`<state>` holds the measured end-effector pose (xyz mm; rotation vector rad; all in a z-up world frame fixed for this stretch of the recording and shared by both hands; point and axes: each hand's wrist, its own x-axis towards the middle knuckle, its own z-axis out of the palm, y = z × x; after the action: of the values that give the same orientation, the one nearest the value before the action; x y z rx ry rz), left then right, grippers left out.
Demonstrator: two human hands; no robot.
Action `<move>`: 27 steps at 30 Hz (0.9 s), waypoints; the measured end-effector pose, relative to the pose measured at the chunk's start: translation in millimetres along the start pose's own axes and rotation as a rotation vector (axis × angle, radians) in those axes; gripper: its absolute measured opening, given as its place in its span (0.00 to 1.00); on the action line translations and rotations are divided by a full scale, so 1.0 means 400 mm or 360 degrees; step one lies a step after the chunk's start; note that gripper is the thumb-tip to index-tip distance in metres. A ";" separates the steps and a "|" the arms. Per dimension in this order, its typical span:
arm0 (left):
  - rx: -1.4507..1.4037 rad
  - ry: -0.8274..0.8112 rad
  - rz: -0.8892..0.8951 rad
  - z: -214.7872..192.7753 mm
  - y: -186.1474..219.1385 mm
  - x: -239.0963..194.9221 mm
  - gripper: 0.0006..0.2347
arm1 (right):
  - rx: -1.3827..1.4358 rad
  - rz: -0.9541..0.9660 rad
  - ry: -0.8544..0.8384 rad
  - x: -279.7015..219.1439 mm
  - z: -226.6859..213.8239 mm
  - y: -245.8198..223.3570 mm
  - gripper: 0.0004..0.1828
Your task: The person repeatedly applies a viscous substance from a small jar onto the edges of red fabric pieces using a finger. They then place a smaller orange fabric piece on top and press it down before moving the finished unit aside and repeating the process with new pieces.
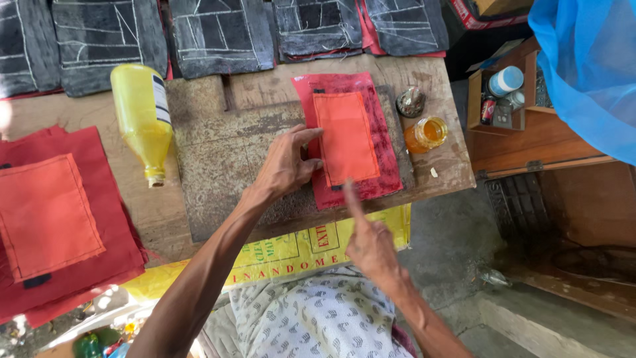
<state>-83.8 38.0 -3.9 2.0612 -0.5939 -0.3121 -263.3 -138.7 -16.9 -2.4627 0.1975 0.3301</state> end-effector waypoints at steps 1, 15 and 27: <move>-0.0001 0.0009 0.0001 0.000 0.001 0.002 0.26 | -0.0077 -0.0070 0.0057 0.005 0.000 -0.003 0.55; -0.0059 0.0045 0.0091 -0.008 -0.006 -0.012 0.26 | -0.0354 -0.0411 0.0029 -0.002 0.030 -0.068 0.63; -0.0383 0.0179 -0.0389 -0.034 -0.014 0.106 0.43 | 0.0071 -0.0715 0.0608 -0.020 -0.101 0.015 0.50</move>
<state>-40.3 28.1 -1.1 1.9037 -0.2231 -0.3870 -264.6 -167.8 12.9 -2.4193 -0.1891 -0.3342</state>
